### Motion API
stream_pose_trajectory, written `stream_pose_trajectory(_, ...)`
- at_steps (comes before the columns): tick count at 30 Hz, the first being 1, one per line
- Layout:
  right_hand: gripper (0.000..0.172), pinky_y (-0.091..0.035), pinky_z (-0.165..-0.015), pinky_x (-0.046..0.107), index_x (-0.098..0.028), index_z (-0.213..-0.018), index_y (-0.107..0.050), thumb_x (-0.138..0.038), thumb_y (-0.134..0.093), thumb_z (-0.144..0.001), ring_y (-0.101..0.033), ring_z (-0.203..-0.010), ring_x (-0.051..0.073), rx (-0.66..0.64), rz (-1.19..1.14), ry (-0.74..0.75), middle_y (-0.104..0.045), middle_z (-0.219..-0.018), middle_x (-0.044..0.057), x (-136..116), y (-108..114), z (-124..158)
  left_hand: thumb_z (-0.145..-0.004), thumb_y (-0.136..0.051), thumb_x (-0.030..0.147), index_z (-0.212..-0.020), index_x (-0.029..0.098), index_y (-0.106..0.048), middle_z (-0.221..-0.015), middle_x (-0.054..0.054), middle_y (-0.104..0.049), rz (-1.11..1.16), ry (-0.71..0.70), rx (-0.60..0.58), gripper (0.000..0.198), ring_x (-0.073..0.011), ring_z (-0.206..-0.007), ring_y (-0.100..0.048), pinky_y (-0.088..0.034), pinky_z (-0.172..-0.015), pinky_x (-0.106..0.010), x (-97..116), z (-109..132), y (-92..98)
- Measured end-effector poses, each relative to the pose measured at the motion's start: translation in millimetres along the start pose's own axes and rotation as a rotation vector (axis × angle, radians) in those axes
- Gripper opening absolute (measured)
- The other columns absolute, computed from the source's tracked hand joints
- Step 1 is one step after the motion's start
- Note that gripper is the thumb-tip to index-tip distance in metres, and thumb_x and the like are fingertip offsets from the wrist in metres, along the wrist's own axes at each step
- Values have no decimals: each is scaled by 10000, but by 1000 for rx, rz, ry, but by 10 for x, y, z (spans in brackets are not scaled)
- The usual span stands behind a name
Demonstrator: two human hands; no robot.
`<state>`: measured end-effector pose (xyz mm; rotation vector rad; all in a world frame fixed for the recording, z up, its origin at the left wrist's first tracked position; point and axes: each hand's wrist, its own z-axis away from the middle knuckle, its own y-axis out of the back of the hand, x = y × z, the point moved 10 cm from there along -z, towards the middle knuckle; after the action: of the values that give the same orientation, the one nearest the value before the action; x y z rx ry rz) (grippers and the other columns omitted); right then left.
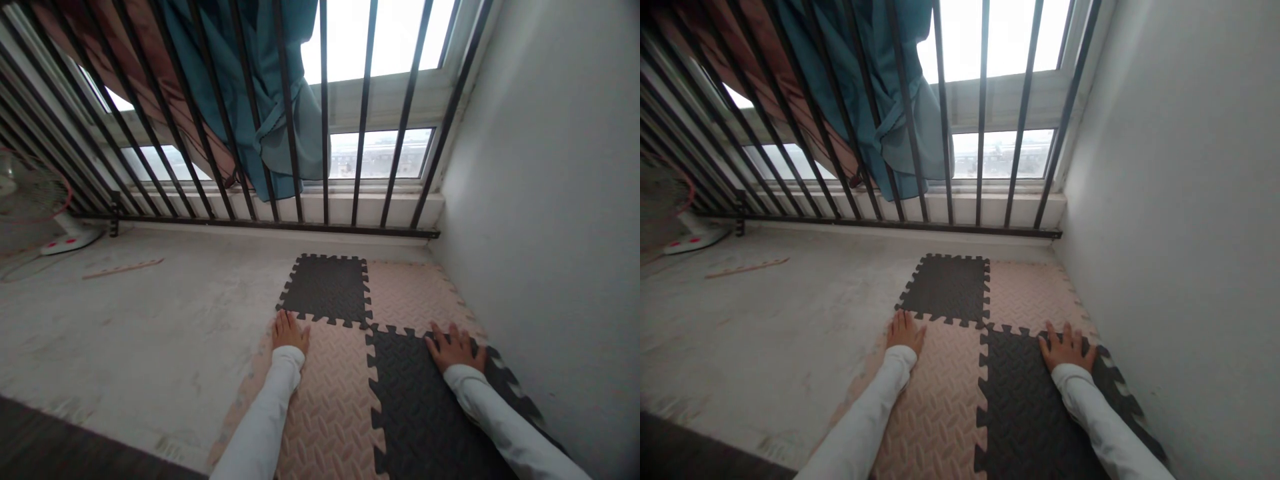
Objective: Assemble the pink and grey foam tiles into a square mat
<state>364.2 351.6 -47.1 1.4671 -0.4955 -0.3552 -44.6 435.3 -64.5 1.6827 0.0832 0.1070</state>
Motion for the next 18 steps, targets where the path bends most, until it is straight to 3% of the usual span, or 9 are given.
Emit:
stream_pose_trajectory(2, 567, -177, -953, 550, -181, -1279, -335, -448, -214, -794, -193, -1251, 288, -30, -39, 123, -244, -1376, 110, -369, 75, 61, -777, -321, 448, -1260, 8, -314, -1338, -195, -288, 17, -23, 0, 653, -268, -1239, -235, -209, -1003, -407, 15, -16, -4)
stream_pose_trajectory(6, 648, -178, -1023, 397, -79, -1307, -254, -479, -203, -800, -157, -1269, 209, 12, -170, 666, -217, -1380, 115, -1507, 230, 545, -765, -336, 447, -1236, 41, -371, -1321, -180, -331, 44, -61, 36, 623, -262, -1220, -275, -223, -995, -410, -9, -52, -8)
stream_pose_trajectory(8, 690, -129, -1037, 406, -62, -1312, -230, -512, -218, -789, -138, -1273, 220, -19, -179, 759, -211, -1379, 122, -1818, 153, 769, -761, -340, 446, -1240, 47, -365, -1332, -173, -315, 55, -54, 41, 624, -261, -1222, -271, -224, -994, -415, -34, -57, -34)
stream_pose_trajectory(11, 780, -73, -1039, 425, -5, -1291, -252, -566, -276, -750, -153, -1264, 268, -31, -150, 736, -229, -1359, 181, -1961, 81, 867, -765, -326, 443, -1250, 51, -351, -1348, -162, -289, 43, -47, 56, 623, -260, -1234, -247, -205, -1001, -422, -25, -37, -33)
stream_pose_trajectory(13, 737, -56, -1036, 434, -23, -1241, -368, -564, -305, -743, -280, -1217, 279, -55, -133, 744, -364, -1289, 201, -1993, 121, 785, -774, -308, 437, -1257, 42, -335, -1352, -159, -279, 29, -45, 72, 625, -262, -1238, -238, -195, -1002, -428, -4, -15, 3)
stream_pose_trajectory(16, 538, -91, -1035, 406, -134, -1171, -473, -468, -273, -799, -466, -1078, 207, -94, -189, 729, -546, -1145, 120, -2036, 312, 357, -780, -288, 441, -1267, 34, -314, -1357, -152, -268, 22, -41, 71, 634, -256, -1240, -235, -195, -1002, -428, 12, 4, 40)
stream_pose_trajectory(18, 511, -161, -1022, 336, -135, -1233, -391, -405, -272, -816, -416, -1128, 165, -36, -228, 619, -474, -1234, 94, -2032, 495, -127, -782, -275, 444, -1272, 45, -308, -1365, -142, -254, 20, -40, 60, 633, -247, -1247, -222, -191, -1006, -424, 11, 0, 43)
